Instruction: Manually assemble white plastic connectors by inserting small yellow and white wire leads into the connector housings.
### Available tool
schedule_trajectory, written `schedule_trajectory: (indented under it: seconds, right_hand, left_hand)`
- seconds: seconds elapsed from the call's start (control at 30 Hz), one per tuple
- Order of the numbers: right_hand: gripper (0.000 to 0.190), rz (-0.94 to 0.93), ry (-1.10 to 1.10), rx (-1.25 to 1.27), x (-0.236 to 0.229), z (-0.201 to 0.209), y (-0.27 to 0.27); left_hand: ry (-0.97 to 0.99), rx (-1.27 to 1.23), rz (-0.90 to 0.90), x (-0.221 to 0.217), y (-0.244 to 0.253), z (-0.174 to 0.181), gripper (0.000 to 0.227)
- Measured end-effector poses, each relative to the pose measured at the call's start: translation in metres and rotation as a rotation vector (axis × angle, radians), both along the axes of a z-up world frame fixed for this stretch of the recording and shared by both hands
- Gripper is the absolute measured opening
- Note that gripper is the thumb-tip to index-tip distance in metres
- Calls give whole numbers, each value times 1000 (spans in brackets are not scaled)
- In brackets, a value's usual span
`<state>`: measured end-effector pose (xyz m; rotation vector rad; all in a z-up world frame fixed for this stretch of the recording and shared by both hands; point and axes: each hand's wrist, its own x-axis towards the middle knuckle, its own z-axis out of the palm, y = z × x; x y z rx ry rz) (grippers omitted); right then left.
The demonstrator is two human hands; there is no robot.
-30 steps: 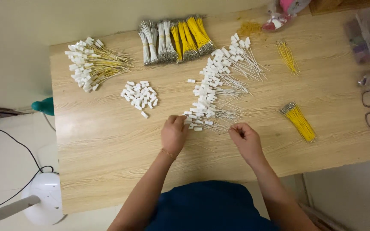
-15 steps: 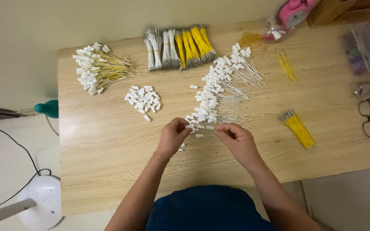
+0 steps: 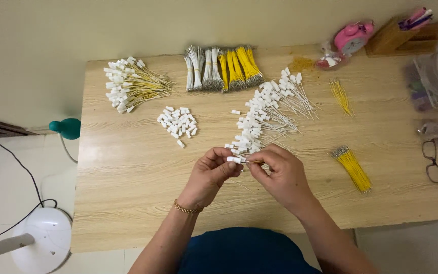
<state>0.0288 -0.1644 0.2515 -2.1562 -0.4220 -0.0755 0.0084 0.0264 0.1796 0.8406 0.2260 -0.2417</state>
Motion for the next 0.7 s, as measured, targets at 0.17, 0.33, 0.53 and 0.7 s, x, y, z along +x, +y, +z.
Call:
schedule_trajectory:
  seconds: [0.17,0.33,0.53,0.7]
  right_hand:
    - [13,31,20,24,-4,2,0]
    - [19,48,150,161,-6,-4,0]
    - [9,36,185,57,-7,-11,-1]
    - [7,4,63,-59,-6,-23,4]
  left_hand:
    - [-16,43,-14,-5,-3,-2,26]
    - [3,26,-8,-5,-1,1,25]
    - [0,136,-31,-6,-7,3,26]
    - [-1,166,-12,-6,-8,1,25]
